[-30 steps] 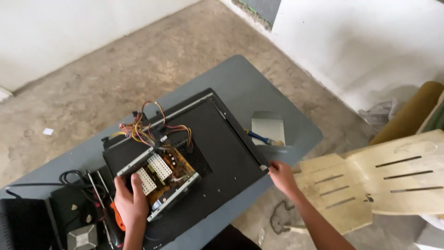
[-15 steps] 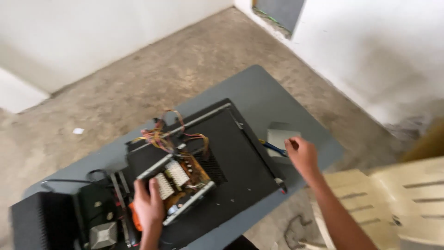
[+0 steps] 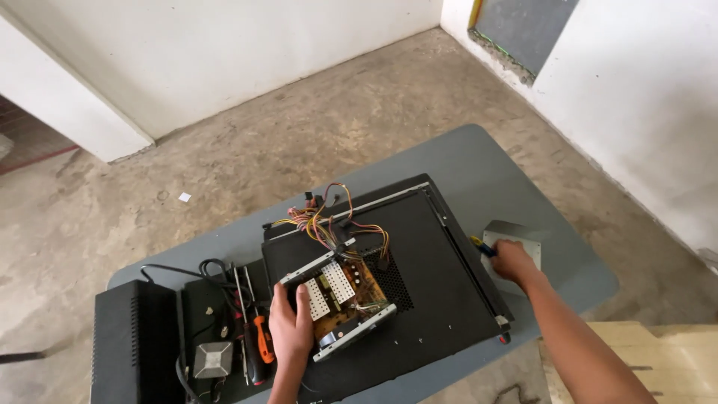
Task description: Cleaning internal computer components like the power supply unit and CPU fan using a brush.
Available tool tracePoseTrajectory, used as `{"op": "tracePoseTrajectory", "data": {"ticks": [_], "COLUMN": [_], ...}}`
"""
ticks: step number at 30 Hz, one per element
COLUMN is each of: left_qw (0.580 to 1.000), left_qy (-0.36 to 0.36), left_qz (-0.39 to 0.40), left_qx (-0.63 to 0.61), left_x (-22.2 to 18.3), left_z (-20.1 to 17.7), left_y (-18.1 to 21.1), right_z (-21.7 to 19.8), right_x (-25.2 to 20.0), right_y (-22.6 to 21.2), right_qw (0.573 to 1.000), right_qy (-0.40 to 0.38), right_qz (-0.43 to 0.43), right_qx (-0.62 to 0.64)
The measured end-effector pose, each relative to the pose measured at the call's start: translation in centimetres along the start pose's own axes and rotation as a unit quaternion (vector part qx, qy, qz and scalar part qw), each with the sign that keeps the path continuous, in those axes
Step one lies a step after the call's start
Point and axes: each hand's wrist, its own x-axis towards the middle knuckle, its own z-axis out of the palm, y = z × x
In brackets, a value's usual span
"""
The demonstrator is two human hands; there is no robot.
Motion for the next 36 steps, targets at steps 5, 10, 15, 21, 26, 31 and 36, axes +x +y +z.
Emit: {"op": "tracePoseTrajectory", "data": {"ticks": [5,10,15,21,26,31,36], "left_qw": [0.999,1.0,0.999,0.999,0.999,0.999,1.0], "left_qy": [0.011,0.002,0.013,0.012,0.009,0.006,-0.007], "left_qz": [0.031,0.027,0.03,0.038,0.035,0.042,0.022], "left_qx": [-0.001,-0.005,0.002,-0.004,0.0,-0.004,0.002], "left_x": [0.3,-0.1,0.4,0.0,-0.4,-0.2,0.2], "left_z": [0.3,0.0,0.7,0.2,0.0,0.1,0.6], "left_y": [-1.2,-0.7,-1.7,-0.1,-0.2,-0.5,-1.8], "right_z": [-3.0,-9.8,-14.2,-7.4,-4.2,-4.0,-2.7], "right_x": [-4.5,-12.0,-21.0,-19.9,-19.3,-18.4,-18.7], "right_y": [-0.8,-4.5,-13.9,-22.0,-24.4,-23.4,-23.7], "right_qw": [0.991,0.974,0.933,0.83,0.844,0.855,0.881], "right_qy": [0.065,0.117,0.203,0.138,0.045,0.151,0.095], "right_qz": [0.028,0.083,-0.041,-0.319,-0.343,-0.327,-0.312], "right_qx": [0.111,0.174,0.293,0.436,0.41,0.372,0.342]}}
